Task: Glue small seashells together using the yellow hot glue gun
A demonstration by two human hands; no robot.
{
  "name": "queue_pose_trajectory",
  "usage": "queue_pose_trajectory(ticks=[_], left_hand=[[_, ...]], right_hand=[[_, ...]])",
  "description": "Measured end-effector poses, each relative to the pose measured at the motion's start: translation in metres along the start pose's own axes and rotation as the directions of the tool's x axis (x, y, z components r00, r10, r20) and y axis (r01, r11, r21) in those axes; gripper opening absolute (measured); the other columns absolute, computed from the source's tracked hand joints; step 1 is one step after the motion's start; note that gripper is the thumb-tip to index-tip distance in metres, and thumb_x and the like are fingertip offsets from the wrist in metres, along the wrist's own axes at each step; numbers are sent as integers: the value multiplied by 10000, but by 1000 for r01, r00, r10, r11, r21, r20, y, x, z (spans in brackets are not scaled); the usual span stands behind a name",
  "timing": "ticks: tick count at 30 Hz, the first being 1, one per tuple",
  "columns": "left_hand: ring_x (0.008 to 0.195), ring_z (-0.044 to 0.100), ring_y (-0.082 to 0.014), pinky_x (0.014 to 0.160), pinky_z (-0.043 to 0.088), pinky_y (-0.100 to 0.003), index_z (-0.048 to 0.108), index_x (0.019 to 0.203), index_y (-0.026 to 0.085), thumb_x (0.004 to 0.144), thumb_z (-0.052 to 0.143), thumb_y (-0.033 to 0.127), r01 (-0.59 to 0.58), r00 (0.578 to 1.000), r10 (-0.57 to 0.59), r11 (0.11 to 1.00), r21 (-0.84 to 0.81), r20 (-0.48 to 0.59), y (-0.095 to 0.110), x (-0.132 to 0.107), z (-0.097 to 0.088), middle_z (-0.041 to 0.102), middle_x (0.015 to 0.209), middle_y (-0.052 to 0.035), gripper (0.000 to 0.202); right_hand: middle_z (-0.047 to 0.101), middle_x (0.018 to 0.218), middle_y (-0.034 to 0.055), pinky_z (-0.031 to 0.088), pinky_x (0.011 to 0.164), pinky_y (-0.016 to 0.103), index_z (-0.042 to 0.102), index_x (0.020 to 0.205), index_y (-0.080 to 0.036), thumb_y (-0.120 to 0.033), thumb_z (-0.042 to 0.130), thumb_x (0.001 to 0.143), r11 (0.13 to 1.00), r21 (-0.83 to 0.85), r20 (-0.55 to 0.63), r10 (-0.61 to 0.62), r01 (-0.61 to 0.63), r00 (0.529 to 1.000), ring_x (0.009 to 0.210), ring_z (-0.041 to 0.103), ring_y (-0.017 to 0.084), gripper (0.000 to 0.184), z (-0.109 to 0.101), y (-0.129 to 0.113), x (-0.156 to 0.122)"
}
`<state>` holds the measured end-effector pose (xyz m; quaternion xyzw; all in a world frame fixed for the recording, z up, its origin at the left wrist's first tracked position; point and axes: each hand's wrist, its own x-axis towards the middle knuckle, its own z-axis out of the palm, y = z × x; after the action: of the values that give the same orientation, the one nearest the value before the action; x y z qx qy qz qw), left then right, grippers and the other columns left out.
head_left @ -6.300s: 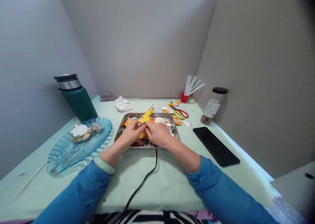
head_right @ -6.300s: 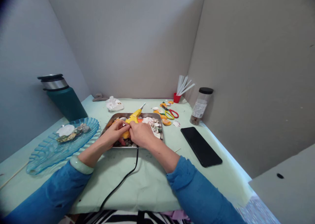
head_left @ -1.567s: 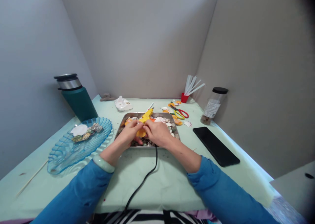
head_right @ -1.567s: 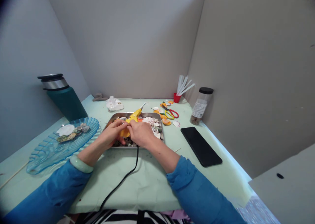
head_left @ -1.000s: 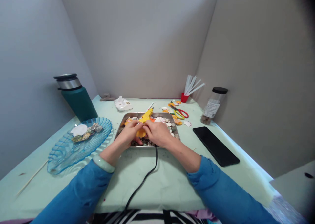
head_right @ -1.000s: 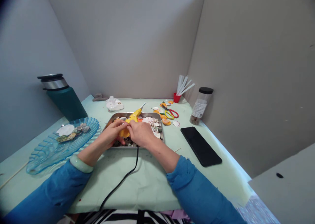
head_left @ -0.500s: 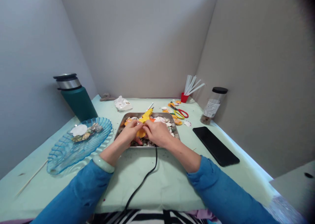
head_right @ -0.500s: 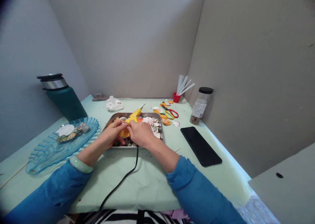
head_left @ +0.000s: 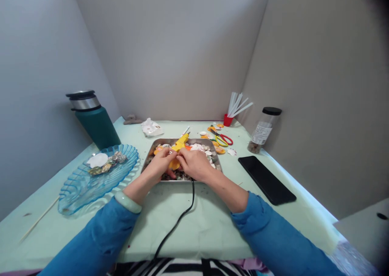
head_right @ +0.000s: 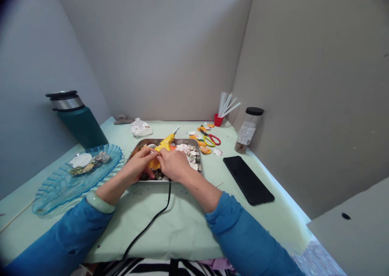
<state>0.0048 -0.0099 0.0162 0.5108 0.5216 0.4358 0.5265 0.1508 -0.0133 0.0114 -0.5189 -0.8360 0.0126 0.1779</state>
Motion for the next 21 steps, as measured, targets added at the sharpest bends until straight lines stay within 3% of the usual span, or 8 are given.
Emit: queue_pose_trajectory(ticks=[21], left_hand=[[396, 533, -101, 297, 450, -205, 531, 818, 177, 821, 668, 302, 2, 1000, -2, 998, 67, -4, -3, 1, 0, 572, 653, 16, 185]], right_hand=[[725, 959, 95, 409, 735, 293, 617, 1107, -172, -352, 352, 1013, 1000, 14, 24, -2, 2, 1000, 874, 670, 222, 334, 0, 1, -1]])
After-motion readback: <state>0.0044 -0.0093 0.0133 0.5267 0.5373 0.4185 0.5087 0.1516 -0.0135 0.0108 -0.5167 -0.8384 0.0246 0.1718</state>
